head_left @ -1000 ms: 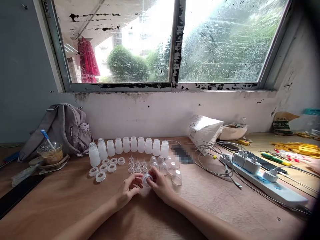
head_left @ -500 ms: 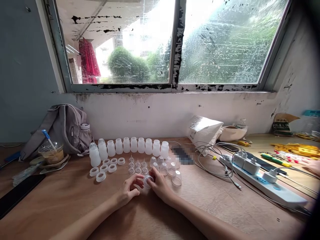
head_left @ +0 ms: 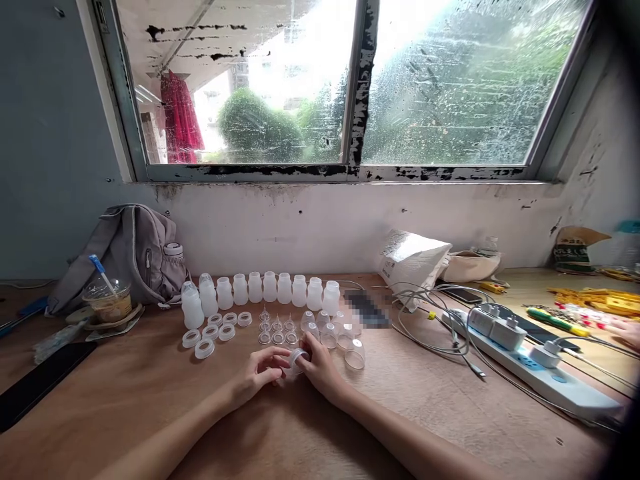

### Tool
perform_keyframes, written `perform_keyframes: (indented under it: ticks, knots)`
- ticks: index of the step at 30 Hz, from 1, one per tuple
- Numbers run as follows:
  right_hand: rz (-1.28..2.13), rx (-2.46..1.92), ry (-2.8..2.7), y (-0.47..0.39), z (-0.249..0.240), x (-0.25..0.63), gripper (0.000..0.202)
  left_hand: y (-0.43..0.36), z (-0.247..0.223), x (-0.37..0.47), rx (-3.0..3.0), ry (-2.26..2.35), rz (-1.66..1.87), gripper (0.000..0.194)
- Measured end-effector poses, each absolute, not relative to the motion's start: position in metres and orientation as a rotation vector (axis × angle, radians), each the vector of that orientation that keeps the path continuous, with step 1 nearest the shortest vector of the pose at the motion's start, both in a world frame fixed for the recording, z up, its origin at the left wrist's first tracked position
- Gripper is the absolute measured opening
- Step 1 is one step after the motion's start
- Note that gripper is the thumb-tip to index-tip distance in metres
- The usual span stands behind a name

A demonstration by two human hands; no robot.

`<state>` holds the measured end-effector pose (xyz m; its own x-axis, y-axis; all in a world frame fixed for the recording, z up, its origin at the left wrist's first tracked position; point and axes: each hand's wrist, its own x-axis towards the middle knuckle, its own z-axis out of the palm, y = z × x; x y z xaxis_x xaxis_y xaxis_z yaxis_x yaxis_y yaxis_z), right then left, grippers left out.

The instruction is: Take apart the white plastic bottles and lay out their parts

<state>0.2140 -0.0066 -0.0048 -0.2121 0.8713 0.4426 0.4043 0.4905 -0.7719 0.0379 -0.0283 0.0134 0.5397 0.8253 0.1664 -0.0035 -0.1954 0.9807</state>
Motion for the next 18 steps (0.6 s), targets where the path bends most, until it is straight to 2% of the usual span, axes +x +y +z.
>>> perform_keyframes:
  ticks: [6,12,15,18]
  knots:
    - [0.669,-1.056,-1.801,-0.009,-0.001,0.215,0.007,-0.03,0.015,0.038,1.61,0.748,0.897,0.03]
    - [0.683,-1.063,-1.839,-0.014,0.002,0.219,0.029,-0.015,0.017,0.028,1.676,0.956,1.014,0.031]
    - [0.724,-1.077,-1.85,-0.016,0.002,0.219,0.032,0.011,0.03,0.012,1.845,1.324,1.077,0.031]
    - [0.737,-1.076,-1.848,-0.018,0.003,0.219,0.03,0.043,0.049,-0.009,2.049,1.968,0.971,0.029]
